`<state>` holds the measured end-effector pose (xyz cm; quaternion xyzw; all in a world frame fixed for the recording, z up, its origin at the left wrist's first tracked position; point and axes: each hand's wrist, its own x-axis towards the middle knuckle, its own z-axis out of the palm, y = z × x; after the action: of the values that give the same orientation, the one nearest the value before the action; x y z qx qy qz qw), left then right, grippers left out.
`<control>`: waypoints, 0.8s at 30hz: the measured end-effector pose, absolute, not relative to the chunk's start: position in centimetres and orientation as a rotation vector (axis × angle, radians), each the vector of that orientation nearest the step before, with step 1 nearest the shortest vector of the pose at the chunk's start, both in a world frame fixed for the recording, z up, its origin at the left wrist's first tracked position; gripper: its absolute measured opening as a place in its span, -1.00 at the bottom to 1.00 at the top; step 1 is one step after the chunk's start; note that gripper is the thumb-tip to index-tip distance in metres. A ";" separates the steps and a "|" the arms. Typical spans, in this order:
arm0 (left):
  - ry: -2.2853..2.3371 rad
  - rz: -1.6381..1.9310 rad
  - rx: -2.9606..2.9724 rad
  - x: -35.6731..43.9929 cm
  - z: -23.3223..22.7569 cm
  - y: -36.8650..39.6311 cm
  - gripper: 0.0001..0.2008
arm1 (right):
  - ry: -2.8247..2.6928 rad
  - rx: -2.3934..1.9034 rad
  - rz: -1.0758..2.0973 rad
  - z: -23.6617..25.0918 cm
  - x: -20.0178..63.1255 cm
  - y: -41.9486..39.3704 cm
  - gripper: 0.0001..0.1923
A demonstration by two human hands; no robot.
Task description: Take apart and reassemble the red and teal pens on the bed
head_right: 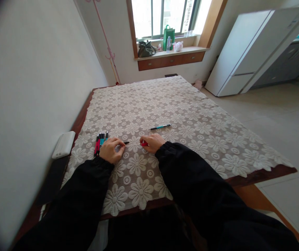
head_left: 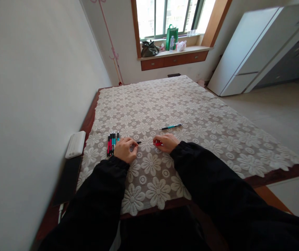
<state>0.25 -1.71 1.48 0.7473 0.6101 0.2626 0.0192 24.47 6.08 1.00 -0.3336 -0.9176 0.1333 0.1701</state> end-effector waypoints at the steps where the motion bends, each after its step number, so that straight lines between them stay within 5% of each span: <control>1: 1.899 0.814 2.317 0.3 1.5 -1.7 -0.90 | -2.608 -0.951 0.378 1.0 24.5 6.1 -0.87; 24: 1.882 0.747 2.367 0.3 1.4 -1.8 -0.90 | -2.626 -0.813 0.264 0.9 24.5 5.9 -0.89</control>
<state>0.29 -1.76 1.37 0.7597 0.6043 0.2397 0.0134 24.54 5.89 0.94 -0.2890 -0.9338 0.0939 0.1888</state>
